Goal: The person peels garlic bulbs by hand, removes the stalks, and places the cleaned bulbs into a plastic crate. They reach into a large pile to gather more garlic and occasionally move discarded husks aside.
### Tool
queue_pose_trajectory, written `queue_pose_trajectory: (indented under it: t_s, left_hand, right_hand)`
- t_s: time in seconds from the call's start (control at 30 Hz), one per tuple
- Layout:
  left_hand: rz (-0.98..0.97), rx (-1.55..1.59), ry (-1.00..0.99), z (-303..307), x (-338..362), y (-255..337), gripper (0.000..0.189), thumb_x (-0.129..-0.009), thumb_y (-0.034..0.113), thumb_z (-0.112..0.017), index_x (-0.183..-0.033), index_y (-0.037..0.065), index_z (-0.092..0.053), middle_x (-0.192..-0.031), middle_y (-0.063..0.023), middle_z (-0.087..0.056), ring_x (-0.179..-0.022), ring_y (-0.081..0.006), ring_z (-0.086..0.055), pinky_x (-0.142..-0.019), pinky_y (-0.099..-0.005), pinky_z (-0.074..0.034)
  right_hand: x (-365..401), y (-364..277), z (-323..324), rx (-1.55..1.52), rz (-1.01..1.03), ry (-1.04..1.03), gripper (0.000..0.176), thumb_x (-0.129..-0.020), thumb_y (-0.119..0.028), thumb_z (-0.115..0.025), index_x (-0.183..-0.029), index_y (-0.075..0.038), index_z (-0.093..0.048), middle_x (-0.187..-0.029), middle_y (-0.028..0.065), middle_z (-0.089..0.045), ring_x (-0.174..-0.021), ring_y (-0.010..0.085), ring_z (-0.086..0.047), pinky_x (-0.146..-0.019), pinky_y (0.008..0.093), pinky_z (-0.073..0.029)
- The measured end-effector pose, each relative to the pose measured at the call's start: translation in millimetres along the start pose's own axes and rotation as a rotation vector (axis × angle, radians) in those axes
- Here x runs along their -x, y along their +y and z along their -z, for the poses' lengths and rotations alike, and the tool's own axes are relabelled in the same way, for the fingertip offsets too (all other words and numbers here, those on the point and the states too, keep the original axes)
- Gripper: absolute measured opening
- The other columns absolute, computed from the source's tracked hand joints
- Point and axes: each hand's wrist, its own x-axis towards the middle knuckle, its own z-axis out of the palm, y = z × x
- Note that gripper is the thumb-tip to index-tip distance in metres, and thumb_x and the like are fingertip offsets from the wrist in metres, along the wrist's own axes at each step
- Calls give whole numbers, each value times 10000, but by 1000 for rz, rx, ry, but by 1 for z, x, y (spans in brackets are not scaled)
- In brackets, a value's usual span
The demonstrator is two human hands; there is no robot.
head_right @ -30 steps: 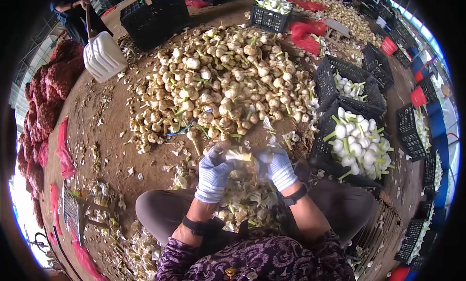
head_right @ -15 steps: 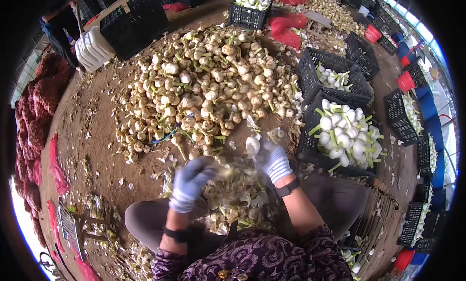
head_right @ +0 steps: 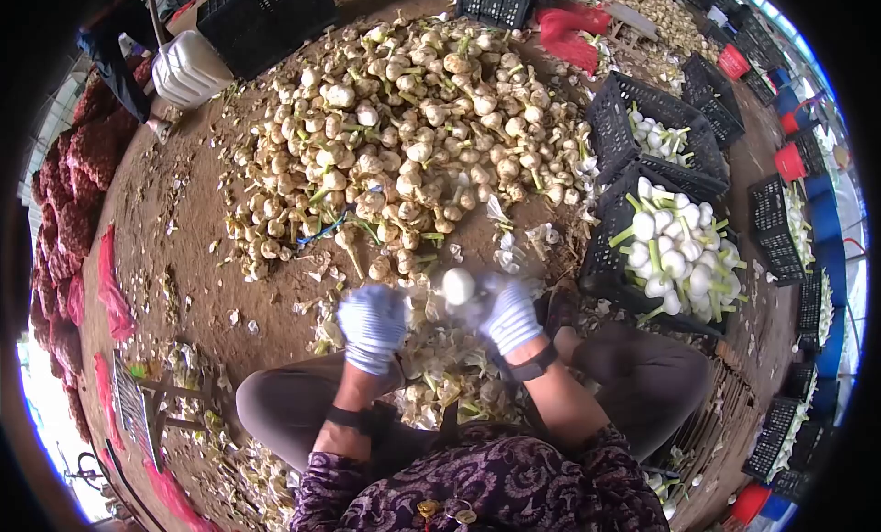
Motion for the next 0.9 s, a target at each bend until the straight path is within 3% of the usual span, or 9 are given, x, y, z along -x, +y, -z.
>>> queue_pose_trajectory:
  t_s: [0.17, 0.27, 0.3, 0.37, 0.4, 0.5, 0.53, 0.73, 0.9]
  left_hand:
    - [331, 471, 41, -20, 18, -35, 150, -800, 105, -584, -904, 2, -615, -742, -147, -635, -559, -220, -600, -488, -321, -451]
    - [1029, 1372, -342, 2, 16, -5, 404, -841, 152, -591, -1209, 27, -480, -851, -58, -626, -656, -170, -593, -507, -251, -488]
    - [1186, 1571, -335, 6, 13, 4, 421, -845, 158, -592, -1227, 37, -463, -859, -53, -620, -685, -169, -596, -517, -257, -504]
    - [1217, 1865, -354, -11, 29, -5, 341, -852, 160, -587, -1157, 25, -521, -897, -64, -623, -753, -158, -602, -533, -270, -521]
    - [1185, 1732, -405, -18, 35, -9, 231, -853, 129, -577, -1053, 14, -586, -924, -79, -631, -781, -163, -609, -542, -266, -517]
    - [889, 1465, -521, -20, 44, -10, 128, -796, 27, -596, -909, -13, -638, -788, -63, -646, -669, -131, -599, -586, -230, -481]
    - [1129, 1515, -533, -16, 39, -7, 120, -770, -4, -597, -880, -21, -642, -742, -54, -642, -632, -111, -582, -598, -225, -472]
    - [1060, 1452, -637, -6, 21, -7, 176, -858, 89, -583, -978, -29, -635, -781, -10, -635, -659, -57, -544, -602, -201, -447]
    - [1032, 1443, -665, 0, 10, -5, 182, -875, 85, -548, -994, -36, -615, -728, -37, -623, -626, -67, -547, -557, -199, -439]
  right_hand:
    - [-30, -29, 50, -54, 36, -21, 167, -792, -163, -559, -893, -37, -603, -590, 23, -488, -453, 131, -421, -419, 242, -396]
    - [4, -9, -19, 28, -32, -39, 176, -798, -209, -589, -853, -42, -605, -666, 50, -572, -507, 122, -512, -436, 224, -429]
    - [-23, 6, 7, 225, 95, -361, 233, -812, -253, -606, -889, -33, -622, -742, 67, -615, -574, 119, -565, -450, 223, -450]
    - [-29, 18, 22, 543, -56, -514, 323, -831, -317, -605, -959, -20, -626, -792, 64, -628, -566, 122, -577, -453, 229, -455]
    - [-59, 37, 39, 720, 294, -482, 406, -831, -383, -602, -999, -14, -621, -792, 62, -636, -528, 128, -576, -454, 223, -454]
    - [-101, 20, 36, 824, 143, -69, 281, -837, -279, -619, -967, -31, -627, -739, 49, -632, -533, 110, -580, -432, 214, -466]
    - [-129, 16, 41, 917, 241, 18, 210, -831, -200, -620, -958, -32, -623, -744, 43, -629, -524, 97, -572, -409, 215, -473]
    - [-237, -3, 13, 895, 344, 209, 556, -776, -91, -626, -1290, -79, -417, -1047, 90, -590, -719, 142, -578, -490, 275, -483]
    - [-290, 6, 21, 1751, 745, 426, 428, -683, -165, -704, -1077, -67, -569, -965, 152, -634, -742, 275, -629, -718, 362, -475]
